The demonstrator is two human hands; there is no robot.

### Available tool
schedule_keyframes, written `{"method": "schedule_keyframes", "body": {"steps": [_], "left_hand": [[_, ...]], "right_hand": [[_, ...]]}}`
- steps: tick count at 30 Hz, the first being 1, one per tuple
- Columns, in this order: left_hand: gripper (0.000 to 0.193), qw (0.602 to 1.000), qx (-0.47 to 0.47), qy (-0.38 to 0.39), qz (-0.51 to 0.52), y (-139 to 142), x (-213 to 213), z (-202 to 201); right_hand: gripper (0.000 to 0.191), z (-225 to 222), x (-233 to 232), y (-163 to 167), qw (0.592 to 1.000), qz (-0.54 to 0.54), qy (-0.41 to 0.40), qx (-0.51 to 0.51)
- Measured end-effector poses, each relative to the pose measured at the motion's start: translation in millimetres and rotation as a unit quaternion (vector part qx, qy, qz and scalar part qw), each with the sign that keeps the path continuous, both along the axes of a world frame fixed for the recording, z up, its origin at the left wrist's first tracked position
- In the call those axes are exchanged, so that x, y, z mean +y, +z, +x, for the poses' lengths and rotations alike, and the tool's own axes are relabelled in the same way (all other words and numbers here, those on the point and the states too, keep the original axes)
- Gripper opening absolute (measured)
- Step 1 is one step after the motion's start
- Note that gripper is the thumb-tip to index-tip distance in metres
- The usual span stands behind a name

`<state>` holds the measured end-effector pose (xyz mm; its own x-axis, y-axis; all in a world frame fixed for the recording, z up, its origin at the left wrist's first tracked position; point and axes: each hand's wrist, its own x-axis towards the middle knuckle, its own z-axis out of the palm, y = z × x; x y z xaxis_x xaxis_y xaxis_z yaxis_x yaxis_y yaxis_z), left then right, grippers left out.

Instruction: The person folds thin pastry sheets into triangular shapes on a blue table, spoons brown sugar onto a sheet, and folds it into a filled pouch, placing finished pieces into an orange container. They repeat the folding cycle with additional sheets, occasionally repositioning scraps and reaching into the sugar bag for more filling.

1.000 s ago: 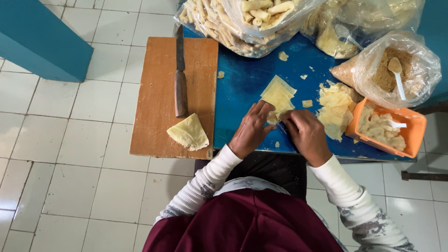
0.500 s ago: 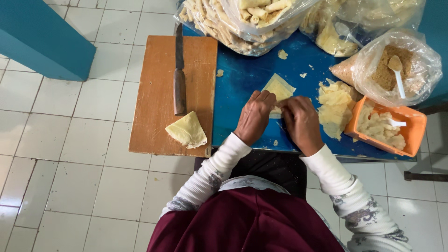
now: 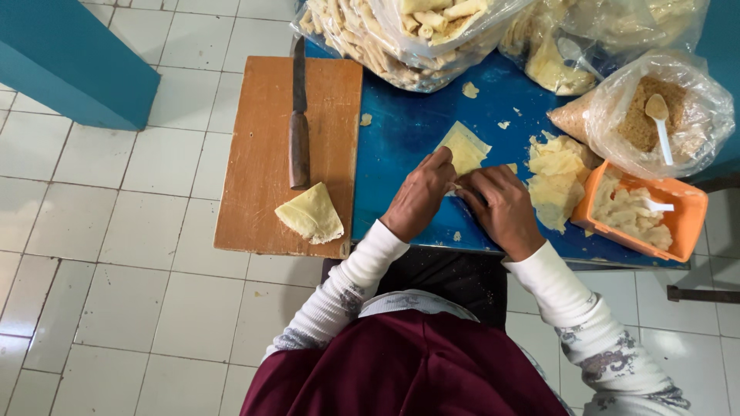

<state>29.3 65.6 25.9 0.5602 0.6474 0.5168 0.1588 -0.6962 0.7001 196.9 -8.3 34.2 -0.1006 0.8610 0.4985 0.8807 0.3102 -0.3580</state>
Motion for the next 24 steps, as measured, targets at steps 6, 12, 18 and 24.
{"method": "schedule_keyframes", "body": {"steps": [6,12,18,24], "left_hand": [[0.007,0.999,0.017,0.014,-0.049,0,-1,1],[0.003,0.999,0.022,0.037,0.027,-3,0,5],[0.008,0.996,0.032,0.078,0.008,-7,-9,6],[0.032,0.993,0.051,0.088,0.052,-10,-30,-7]], "right_hand": [[0.013,3,5,-8,1.000,-0.003,-0.022,0.011],[0.022,-4,-7,-11,0.997,0.037,-0.046,-0.046],[0.034,-19,-24,-6,0.979,0.032,-0.101,-0.171],[0.045,-16,-10,-8,0.961,0.002,-0.144,-0.237]]}}
